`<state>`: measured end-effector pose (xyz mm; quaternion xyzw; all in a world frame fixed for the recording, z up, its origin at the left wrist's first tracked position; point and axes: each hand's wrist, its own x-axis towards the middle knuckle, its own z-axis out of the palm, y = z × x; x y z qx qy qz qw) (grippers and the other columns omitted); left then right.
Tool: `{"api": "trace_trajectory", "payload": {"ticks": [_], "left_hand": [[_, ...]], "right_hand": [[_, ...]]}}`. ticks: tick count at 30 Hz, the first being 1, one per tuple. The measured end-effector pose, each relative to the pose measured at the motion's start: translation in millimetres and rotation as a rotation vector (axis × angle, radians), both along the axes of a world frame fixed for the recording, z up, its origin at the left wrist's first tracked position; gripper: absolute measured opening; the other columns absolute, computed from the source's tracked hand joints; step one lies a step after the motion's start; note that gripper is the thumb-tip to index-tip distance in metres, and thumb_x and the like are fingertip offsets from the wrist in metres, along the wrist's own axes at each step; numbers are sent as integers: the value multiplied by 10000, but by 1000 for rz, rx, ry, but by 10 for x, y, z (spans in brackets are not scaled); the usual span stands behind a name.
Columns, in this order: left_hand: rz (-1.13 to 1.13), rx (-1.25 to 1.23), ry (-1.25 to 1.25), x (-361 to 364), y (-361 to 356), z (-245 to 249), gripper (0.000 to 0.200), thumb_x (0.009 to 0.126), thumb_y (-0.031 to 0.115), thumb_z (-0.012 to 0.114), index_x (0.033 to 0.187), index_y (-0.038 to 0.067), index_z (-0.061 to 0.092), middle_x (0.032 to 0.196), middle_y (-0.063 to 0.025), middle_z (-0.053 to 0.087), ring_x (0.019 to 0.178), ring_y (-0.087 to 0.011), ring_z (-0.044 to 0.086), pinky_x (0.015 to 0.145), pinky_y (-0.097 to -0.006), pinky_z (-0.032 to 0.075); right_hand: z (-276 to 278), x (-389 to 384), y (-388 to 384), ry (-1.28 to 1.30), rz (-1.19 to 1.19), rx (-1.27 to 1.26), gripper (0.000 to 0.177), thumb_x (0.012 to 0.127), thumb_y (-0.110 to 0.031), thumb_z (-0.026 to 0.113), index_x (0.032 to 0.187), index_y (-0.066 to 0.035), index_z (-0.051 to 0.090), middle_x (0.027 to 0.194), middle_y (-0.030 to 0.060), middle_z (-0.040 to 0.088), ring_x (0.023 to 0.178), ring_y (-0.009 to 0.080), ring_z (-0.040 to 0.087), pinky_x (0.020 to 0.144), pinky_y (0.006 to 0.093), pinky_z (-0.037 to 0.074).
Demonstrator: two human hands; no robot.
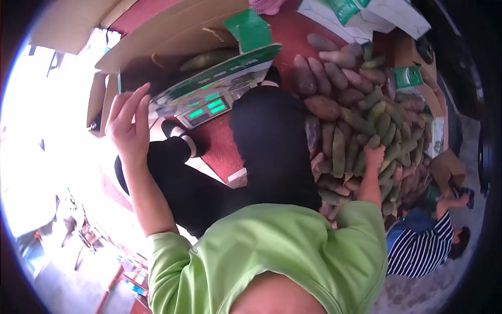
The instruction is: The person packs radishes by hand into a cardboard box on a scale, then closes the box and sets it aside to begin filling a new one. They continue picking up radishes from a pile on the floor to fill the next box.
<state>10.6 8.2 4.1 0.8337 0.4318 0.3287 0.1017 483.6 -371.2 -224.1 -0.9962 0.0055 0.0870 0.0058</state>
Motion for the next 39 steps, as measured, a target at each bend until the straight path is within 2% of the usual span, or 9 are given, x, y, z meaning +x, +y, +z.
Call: {"api": "trace_trajectory", "payload": {"ticks": [6, 13, 18, 26, 31, 33, 37, 38, 39], "left_hand": [[-5, -37, -24, 8, -35, 52, 161, 770, 20, 675, 930, 28, 695, 761, -66, 589, 681, -155, 580, 593, -267, 457], [-174, -56, 52, -25, -107, 84, 107, 684, 88, 731, 765, 48, 673, 712, -72, 545, 642, -231, 551, 577, -349, 446], [-223, -94, 118, -77, -107, 83, 159, 663, 176, 749, 754, 75, 666, 696, -32, 529, 636, -219, 543, 556, -339, 424], [-312, -157, 149, -127, -54, 178, 187, 654, 200, 745, 776, 78, 673, 705, -23, 510, 655, -203, 549, 561, -340, 454], [-303, -171, 142, -152, -55, 159, 189, 660, 195, 743, 788, 73, 676, 715, -30, 514, 657, -212, 548, 561, -342, 451], [-292, -175, 99, -159, -53, 129, 187, 664, 187, 742, 790, 67, 674, 716, -35, 520, 655, -220, 547, 560, -344, 448], [-264, -183, 30, -161, -50, 89, 181, 652, 140, 748, 792, 55, 672, 730, -53, 541, 652, -233, 549, 548, -342, 445], [-248, -159, 18, -153, -51, 85, 187, 651, 137, 749, 797, 49, 673, 732, -60, 543, 654, -233, 551, 543, -339, 444], [-247, -134, 6, -148, -40, 71, 180, 659, 125, 746, 801, 42, 672, 738, -65, 547, 660, -230, 555, 550, -334, 448]], "right_hand": [[-78, -287, 32, -141, 385, 22, 729, 567, -216, 786, 1196, -34, 466, 1133, 196, 566, 1072, 383, 529, 928, 463, 420], [294, -368, 248, -126, 465, 332, 738, 595, -113, 782, 1225, -3, 413, 1148, 198, 526, 1096, 378, 489, 946, 423, 401], [824, -382, 1024, 48, 384, 1019, 660, 682, 8, 732, 1249, -3, 394, 1209, 102, 481, 1116, 219, 474, 973, 344, 374], [2364, -989, 2616, 146, 821, 1607, 644, 738, 82, 651, 1310, 17, 362, 1252, 121, 482, 1176, 237, 465, 1031, 367, 332], [2729, -1398, 3267, 380, 1092, 1739, 661, 686, 72, 680, 1276, 22, 387, 1191, 135, 522, 1090, 240, 530, 971, 357, 401], [2762, -1553, 3507, 531, 1279, 1644, 507, 736, 37, 666, 1206, 21, 476, 1087, 98, 586, 989, 195, 580, 900, 319, 449], [2760, -2046, 3786, 827, 1244, 1320, 473, 739, 32, 648, 1188, 5, 502, 1034, 118, 601, 933, 180, 596, 778, 287, 496], [2623, -2116, 3887, 924, 1291, 1442, 692, 687, -23, 768, 1256, -75, 379, 1117, 81, 533, 1033, 182, 544, 895, 348, 450], [2568, -2199, 3951, 950, 1377, 1452, 651, 684, -40, 774, 1227, -70, 416, 1071, 79, 548, 1024, 191, 557, 881, 341, 456]]}}
